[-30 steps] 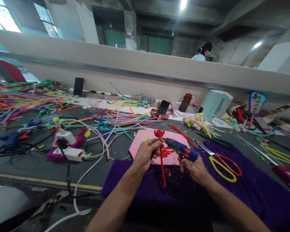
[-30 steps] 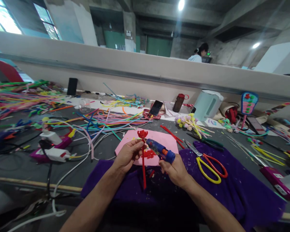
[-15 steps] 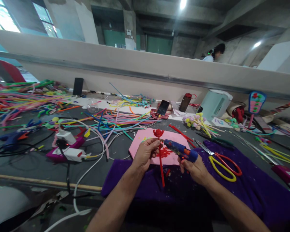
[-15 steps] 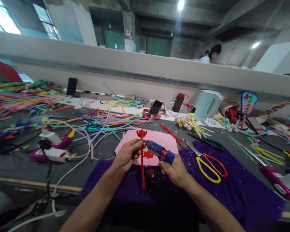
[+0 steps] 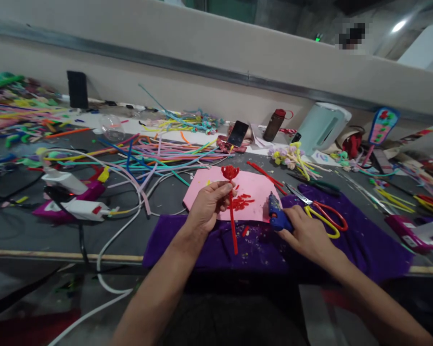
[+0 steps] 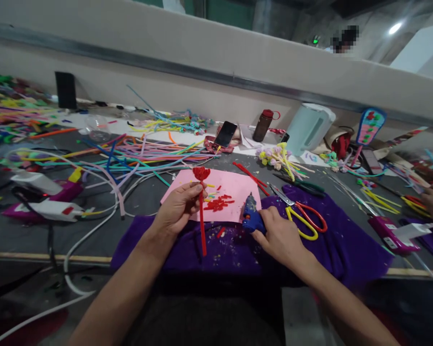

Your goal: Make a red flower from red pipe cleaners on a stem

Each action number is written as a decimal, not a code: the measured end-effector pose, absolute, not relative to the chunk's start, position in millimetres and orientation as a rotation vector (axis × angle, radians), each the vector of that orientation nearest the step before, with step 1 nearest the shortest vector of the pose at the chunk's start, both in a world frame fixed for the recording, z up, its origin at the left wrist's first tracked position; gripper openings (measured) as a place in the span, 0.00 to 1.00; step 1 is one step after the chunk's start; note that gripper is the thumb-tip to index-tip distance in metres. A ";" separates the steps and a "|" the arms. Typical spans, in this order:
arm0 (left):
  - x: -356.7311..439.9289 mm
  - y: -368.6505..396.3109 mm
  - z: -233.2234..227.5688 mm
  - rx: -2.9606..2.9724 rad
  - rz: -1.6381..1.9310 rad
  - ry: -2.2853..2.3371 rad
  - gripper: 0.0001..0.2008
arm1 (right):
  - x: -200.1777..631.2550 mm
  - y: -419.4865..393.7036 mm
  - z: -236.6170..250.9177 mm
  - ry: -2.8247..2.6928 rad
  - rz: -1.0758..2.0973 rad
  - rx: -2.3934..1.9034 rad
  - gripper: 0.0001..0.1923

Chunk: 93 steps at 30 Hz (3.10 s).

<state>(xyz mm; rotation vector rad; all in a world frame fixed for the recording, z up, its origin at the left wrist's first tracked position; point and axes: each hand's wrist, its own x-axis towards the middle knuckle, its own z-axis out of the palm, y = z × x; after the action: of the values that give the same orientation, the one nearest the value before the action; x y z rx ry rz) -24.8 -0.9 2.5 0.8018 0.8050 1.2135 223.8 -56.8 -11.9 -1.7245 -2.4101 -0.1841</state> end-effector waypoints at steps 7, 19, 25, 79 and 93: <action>-23.6 -1.5 4.1 0.800 1.213 0.848 0.13 | 225.2 -65.3 -13.8 -2.584 -0.163 -1.697 0.21; -23.9 -0.2 3.2 0.819 1.205 0.875 0.13 | 190.5 17.8 33.2 -2.819 -0.106 -1.472 0.12; -23.0 0.5 2.5 0.812 1.199 0.865 0.13 | 161.2 41.8 17.7 -2.993 -0.145 -1.496 0.11; -18.4 0.7 -6.1 0.868 0.988 0.852 0.13 | 150.5 10.7 25.7 -1.952 1.177 -0.860 0.03; -18.2 0.5 -7.4 0.845 0.967 0.825 0.14 | 151.7 25.3 5.8 -1.596 1.718 -0.724 0.10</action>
<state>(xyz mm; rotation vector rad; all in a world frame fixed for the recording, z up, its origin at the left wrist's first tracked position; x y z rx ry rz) -18.2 0.5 -7.4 0.8454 0.8255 0.9673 151.7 25.3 5.8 -0.7242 -1.5964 1.7180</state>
